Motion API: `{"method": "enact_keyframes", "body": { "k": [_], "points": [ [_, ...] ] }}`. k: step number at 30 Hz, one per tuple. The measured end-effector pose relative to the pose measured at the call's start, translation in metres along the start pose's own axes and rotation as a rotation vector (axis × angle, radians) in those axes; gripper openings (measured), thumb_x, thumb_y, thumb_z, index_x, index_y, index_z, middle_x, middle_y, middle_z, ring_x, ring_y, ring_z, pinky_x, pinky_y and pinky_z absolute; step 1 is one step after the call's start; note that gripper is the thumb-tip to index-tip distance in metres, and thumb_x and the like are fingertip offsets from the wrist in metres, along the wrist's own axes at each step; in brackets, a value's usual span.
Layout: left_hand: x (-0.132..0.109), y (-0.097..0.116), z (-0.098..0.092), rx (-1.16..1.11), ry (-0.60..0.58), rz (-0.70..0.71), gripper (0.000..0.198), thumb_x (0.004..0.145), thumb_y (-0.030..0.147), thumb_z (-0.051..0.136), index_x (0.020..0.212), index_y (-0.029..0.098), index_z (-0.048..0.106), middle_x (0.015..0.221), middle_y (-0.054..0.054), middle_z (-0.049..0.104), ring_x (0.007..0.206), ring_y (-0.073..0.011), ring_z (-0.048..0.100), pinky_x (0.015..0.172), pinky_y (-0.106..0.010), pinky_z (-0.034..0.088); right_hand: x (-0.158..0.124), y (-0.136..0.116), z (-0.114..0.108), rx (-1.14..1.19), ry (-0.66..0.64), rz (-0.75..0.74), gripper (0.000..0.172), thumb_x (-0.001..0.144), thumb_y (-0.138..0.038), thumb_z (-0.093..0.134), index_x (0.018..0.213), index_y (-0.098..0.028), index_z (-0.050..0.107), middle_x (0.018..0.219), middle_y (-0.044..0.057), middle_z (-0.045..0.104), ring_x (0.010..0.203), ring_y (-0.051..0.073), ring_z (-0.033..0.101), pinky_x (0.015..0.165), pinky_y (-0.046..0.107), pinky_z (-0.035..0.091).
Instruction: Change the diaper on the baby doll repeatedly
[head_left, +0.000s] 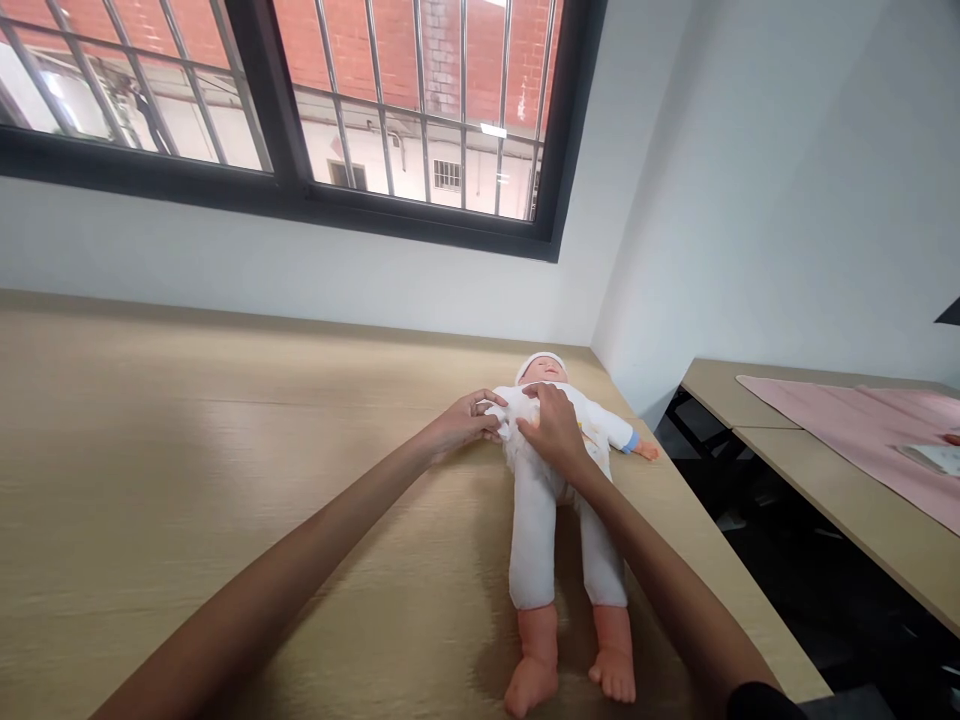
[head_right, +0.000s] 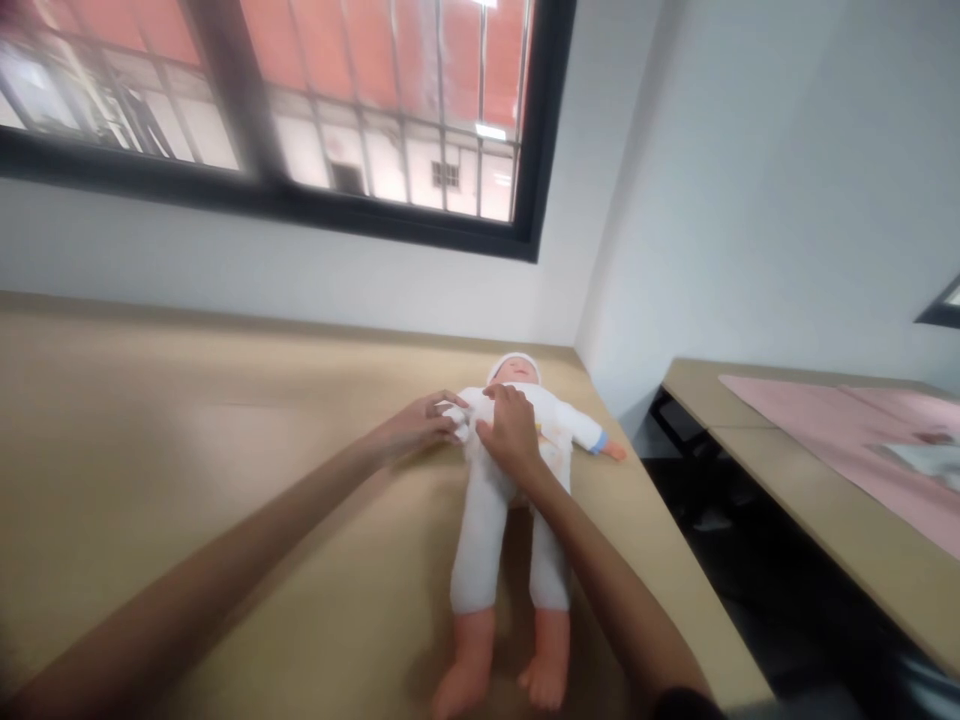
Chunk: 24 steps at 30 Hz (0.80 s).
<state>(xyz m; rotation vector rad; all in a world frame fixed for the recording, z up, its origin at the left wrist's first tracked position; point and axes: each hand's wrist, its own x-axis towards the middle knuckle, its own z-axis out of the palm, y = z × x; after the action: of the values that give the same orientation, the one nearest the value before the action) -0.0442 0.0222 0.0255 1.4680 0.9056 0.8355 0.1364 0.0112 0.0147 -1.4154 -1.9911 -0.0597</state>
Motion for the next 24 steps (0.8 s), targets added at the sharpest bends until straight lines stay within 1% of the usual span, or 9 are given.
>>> {"method": "enact_keyframes", "body": {
  "k": [4,6,8,9,11,13,17,21,24],
  "points": [
    [0.002,0.0,0.004,0.045,-0.029,0.031,0.029,0.069,0.019,0.061,0.097,0.019,0.054,0.079,0.002,0.064,0.069,-0.0125,0.064,0.075,-0.03,0.05,0.001,-0.004,-0.008,-0.058,-0.121,-0.063,0.013,0.083,-0.024,0.058,0.088,-0.021,0.07,0.102,0.006,0.065,0.106,0.025,0.054,0.098,0.042,0.036],
    [0.001,0.002,0.006,0.083,-0.025,0.05,0.026,0.069,0.019,0.06,0.094,0.019,0.055,0.078,0.003,0.065,0.069,-0.0124,0.063,0.073,-0.03,0.05,0.001,-0.003,-0.013,-0.067,-0.213,-0.096,0.018,0.085,-0.035,0.06,0.084,-0.023,0.072,0.109,0.007,0.065,0.114,0.028,0.051,0.106,0.052,0.027],
    [-0.001,0.006,0.008,0.11,-0.028,0.059,0.024,0.068,0.019,0.06,0.091,0.02,0.055,0.077,0.003,0.064,0.069,-0.0124,0.062,0.072,-0.029,0.05,0.001,0.0,-0.02,-0.041,-0.285,-0.144,0.026,0.083,-0.045,0.062,0.094,-0.024,0.073,0.121,0.01,0.06,0.124,0.032,0.045,0.109,0.059,0.019],
    [-0.002,0.008,0.009,0.114,-0.032,0.067,0.023,0.068,0.02,0.06,0.091,0.02,0.056,0.076,0.003,0.064,0.069,-0.0123,0.062,0.071,-0.028,0.049,0.001,0.003,-0.025,-0.013,-0.315,-0.17,0.032,0.08,-0.048,0.065,0.102,-0.025,0.071,0.126,0.011,0.057,0.128,0.033,0.042,0.11,0.059,0.019],
    [-0.004,0.01,0.011,0.103,-0.041,0.088,0.024,0.067,0.021,0.061,0.09,0.02,0.056,0.076,0.004,0.062,0.068,-0.0118,0.061,0.07,-0.027,0.049,0.002,0.01,-0.039,0.063,-0.377,-0.203,0.047,0.076,-0.048,0.07,0.118,-0.029,0.064,0.135,0.011,0.051,0.132,0.031,0.038,0.11,0.054,0.026],
    [-0.005,0.011,0.012,0.079,-0.054,0.118,0.024,0.067,0.023,0.063,0.09,0.019,0.056,0.077,0.004,0.061,0.067,-0.0111,0.059,0.069,-0.027,0.048,0.004,0.017,-0.053,0.14,-0.442,-0.21,0.056,0.073,-0.047,0.073,0.125,-0.033,0.059,0.141,0.007,0.047,0.134,0.028,0.037,0.108,0.048,0.033],
    [-0.005,0.01,0.015,0.041,-0.055,0.166,0.024,0.067,0.025,0.065,0.089,0.018,0.055,0.081,0.002,0.061,0.067,-0.011,0.058,0.067,-0.026,0.047,0.006,0.027,-0.068,0.146,-0.522,-0.197,0.044,0.076,-0.038,0.071,0.118,-0.031,0.064,0.14,0.005,0.048,0.134,0.025,0.038,0.108,0.045,0.035],
    [-0.008,0.012,0.018,0.07,-0.056,0.205,0.025,0.07,0.027,0.066,0.091,0.018,0.055,0.082,0.0,0.062,0.071,-0.012,0.058,0.066,-0.025,0.045,0.003,0.03,-0.058,0.111,-0.605,-0.124,0.044,0.078,-0.038,0.069,0.121,-0.032,0.063,0.143,0.007,0.045,0.134,0.027,0.038,0.109,0.048,0.033],
    [-0.011,0.014,0.023,0.134,-0.054,0.233,0.027,0.071,0.029,0.067,0.093,0.018,0.055,0.085,0.0,0.062,0.07,-0.0116,0.056,0.063,-0.023,0.043,0.002,0.027,-0.05,0.102,-0.598,-0.106,0.046,0.077,-0.038,0.069,0.122,-0.033,0.062,0.144,0.007,0.044,0.135,0.028,0.037,0.109,0.051,0.031]
  ]
}}
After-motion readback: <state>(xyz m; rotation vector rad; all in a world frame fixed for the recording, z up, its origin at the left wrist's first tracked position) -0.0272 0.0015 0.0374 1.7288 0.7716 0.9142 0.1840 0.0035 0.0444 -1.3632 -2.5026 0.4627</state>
